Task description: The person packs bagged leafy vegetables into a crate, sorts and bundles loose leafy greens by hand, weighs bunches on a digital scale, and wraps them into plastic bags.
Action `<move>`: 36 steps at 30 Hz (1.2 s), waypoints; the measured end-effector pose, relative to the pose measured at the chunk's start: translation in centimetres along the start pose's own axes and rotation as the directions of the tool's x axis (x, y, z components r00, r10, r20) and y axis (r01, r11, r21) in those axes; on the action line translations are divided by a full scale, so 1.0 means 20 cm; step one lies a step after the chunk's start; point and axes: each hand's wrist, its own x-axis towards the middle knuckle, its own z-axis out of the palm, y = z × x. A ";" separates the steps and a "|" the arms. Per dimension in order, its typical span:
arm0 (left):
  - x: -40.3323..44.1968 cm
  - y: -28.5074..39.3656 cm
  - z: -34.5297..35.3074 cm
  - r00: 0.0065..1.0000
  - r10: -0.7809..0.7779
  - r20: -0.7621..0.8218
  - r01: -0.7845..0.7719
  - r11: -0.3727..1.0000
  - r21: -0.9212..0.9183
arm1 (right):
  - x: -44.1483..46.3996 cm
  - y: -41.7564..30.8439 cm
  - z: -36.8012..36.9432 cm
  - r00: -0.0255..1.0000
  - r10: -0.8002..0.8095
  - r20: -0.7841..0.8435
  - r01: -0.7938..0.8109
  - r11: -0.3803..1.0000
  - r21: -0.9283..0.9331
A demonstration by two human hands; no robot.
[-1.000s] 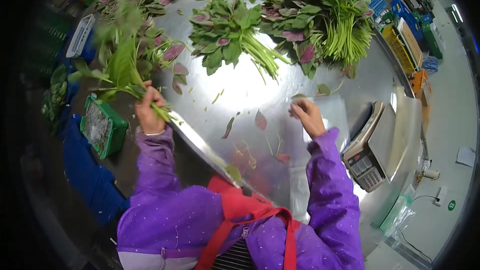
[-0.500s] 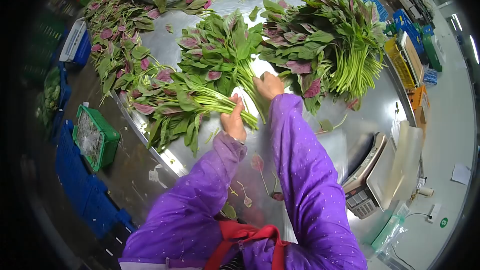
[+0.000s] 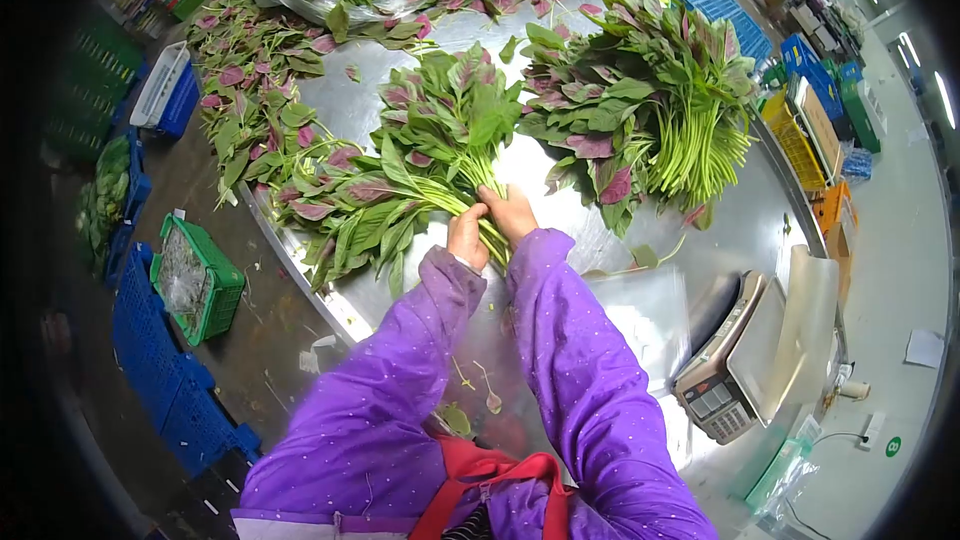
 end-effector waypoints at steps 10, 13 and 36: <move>-0.33 0.35 0.15 0.922 0.257 0.290 -0.355 0.861 0.364 | -0.20 -0.35 0.00 0.960 -0.044 0.277 -0.029 0.967 0.254; -0.54 0.42 0.25 0.824 0.407 0.394 -0.475 0.876 0.089 | -0.36 -0.58 0.04 0.885 -0.369 0.282 0.382 0.924 0.010; -1.21 0.37 -0.46 0.531 -0.397 0.749 -0.261 0.764 0.590 | -1.42 -0.18 0.00 0.665 0.254 0.702 -0.586 0.761 0.279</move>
